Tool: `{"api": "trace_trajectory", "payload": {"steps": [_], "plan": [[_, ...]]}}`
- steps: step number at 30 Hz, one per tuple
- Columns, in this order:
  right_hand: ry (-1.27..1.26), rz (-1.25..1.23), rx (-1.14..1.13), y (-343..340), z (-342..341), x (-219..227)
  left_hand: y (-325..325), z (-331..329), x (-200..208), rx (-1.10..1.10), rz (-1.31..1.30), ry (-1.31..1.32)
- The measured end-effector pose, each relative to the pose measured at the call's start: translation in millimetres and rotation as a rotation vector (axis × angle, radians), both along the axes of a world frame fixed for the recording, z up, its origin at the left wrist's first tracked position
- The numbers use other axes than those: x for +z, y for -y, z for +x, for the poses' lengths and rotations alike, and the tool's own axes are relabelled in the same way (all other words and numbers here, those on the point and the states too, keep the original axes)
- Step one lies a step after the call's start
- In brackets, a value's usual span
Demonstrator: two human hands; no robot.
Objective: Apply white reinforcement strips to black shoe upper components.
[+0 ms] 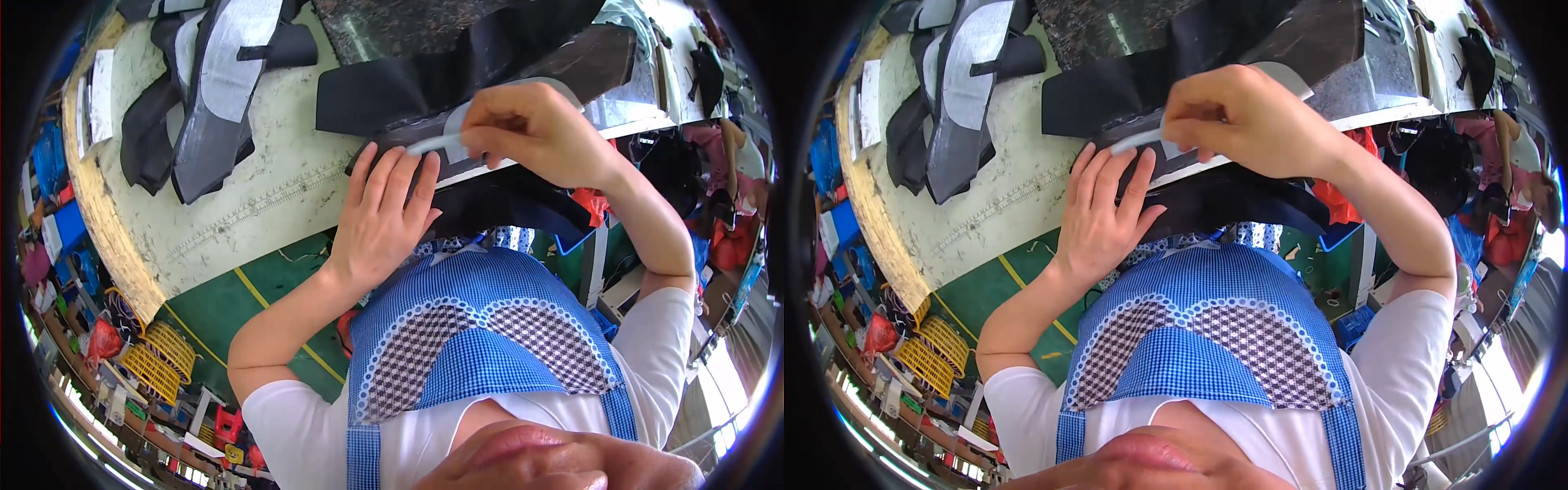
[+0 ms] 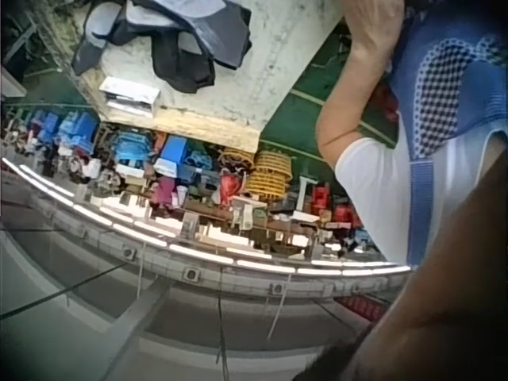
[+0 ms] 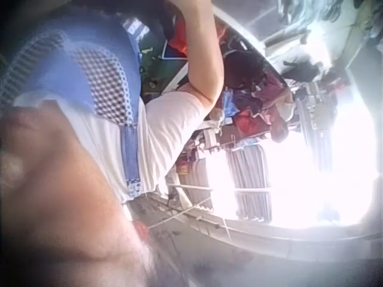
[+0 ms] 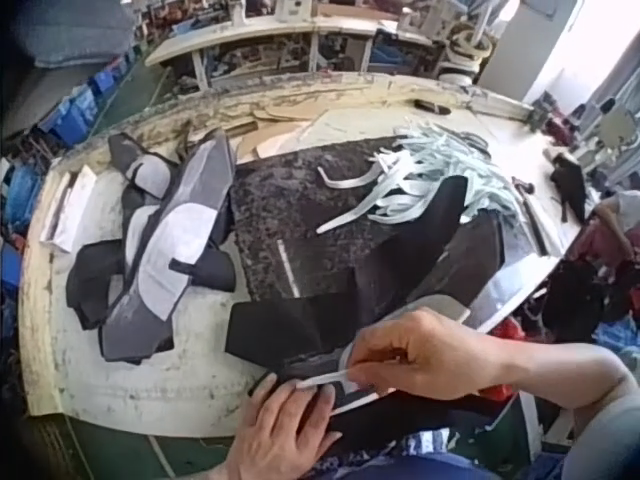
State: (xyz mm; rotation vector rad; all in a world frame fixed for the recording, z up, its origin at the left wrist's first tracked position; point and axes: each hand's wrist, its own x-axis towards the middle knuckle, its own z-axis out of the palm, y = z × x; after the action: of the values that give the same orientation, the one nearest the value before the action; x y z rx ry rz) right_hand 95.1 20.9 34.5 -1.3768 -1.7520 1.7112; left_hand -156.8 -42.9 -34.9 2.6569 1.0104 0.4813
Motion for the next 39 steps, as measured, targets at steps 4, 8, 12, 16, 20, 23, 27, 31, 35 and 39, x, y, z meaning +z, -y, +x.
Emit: {"api": "trace_trajectory", "payload": {"steps": [4, 8, 12, 16, 20, 23, 27, 31, 35, 39], "plan": [[0.095, -0.042, -0.006, -10.9, -16.6, -22.7, 4.4, -5.9, -7.8, 0.020, -0.014, 0.053], [0.170, -0.074, -0.013, -15.4, -23.5, -18.3, 4.2, -6.6, -13.3, 0.041, 0.018, 0.122], [0.482, 0.171, 0.058, -18.2, -35.8, -22.3, -7.6, -4.9, -6.9, 0.046, 0.058, 0.016], [0.754, 0.496, 0.119, -15.3, -14.2, -6.9, -14.8, -4.2, 2.1, 0.054, 0.085, -0.068], [0.482, 0.288, -0.141, -11.2, 28.8, -2.1, -17.1, 0.9, 8.0, 0.055, 0.118, -0.204], [0.601, 0.386, -0.088, -16.7, 26.3, -9.6, -27.0, 12.0, 18.5, 0.035, 0.079, -0.218], [0.737, 0.400, -0.046, -22.7, 20.7, -14.0, -36.3, 45.6, 47.5, -0.046, 0.072, -0.283], [1.035, 0.731, 0.100, -24.6, 46.7, -5.1, -34.2, 78.1, 42.5, -0.134, 0.205, -0.474], [0.636, 0.674, -0.051, -26.3, 71.5, -20.5, -41.4, 92.2, 39.4, -0.120, 0.315, -0.498], [0.974, 0.733, -0.009, -23.4, 64.5, -21.8, -62.1, 98.4, 48.9, -0.258, 0.377, -0.668]]}}
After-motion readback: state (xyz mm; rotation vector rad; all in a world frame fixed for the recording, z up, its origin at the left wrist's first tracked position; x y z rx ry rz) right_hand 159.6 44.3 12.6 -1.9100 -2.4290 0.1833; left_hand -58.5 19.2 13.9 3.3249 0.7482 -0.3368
